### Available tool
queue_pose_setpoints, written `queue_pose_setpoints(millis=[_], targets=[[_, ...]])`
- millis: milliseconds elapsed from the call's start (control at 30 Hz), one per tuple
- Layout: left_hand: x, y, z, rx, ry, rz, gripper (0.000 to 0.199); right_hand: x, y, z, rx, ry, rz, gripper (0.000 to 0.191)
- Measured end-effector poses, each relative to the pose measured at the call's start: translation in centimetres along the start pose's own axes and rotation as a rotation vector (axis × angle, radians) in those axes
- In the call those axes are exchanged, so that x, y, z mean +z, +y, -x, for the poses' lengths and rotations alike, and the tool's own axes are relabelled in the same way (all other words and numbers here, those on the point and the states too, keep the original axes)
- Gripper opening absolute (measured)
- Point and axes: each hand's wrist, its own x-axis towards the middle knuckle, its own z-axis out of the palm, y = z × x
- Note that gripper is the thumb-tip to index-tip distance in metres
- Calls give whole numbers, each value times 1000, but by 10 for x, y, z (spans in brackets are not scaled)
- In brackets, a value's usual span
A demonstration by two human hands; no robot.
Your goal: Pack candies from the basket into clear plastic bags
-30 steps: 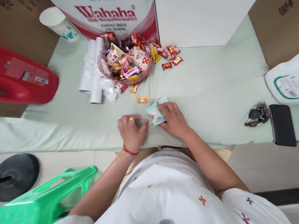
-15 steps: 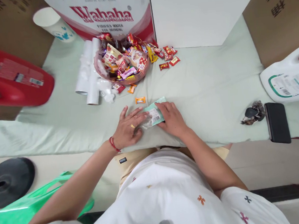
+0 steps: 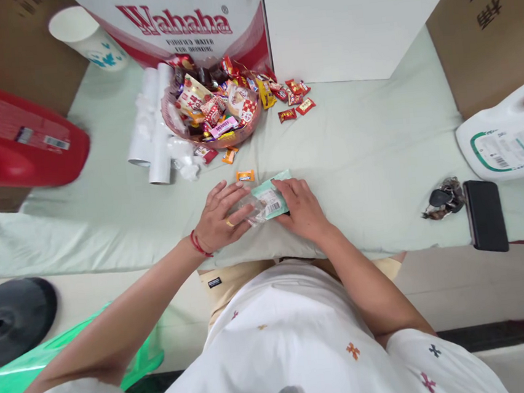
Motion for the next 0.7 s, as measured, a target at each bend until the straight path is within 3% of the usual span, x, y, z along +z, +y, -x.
queue_pose_setpoints(millis=[100,233,433,600,700], targets=[[0,1,-4,3,13,28,14,0,1,0,2,12,4,70],[-13,2,-7,-50,-9,74,17,0,-1,-1,7,14,-21,63],[-32,13,-31,16,-212,252,26,-7,-4,-3,-6,0,-63,36],[-21,16,-68,-2,-356,351,34,-12,-1,-4,-40,-65,-83,35],[-10,14,-82,-44,-313,376,29,-12,1,-4,-74,-57,-79,36]])
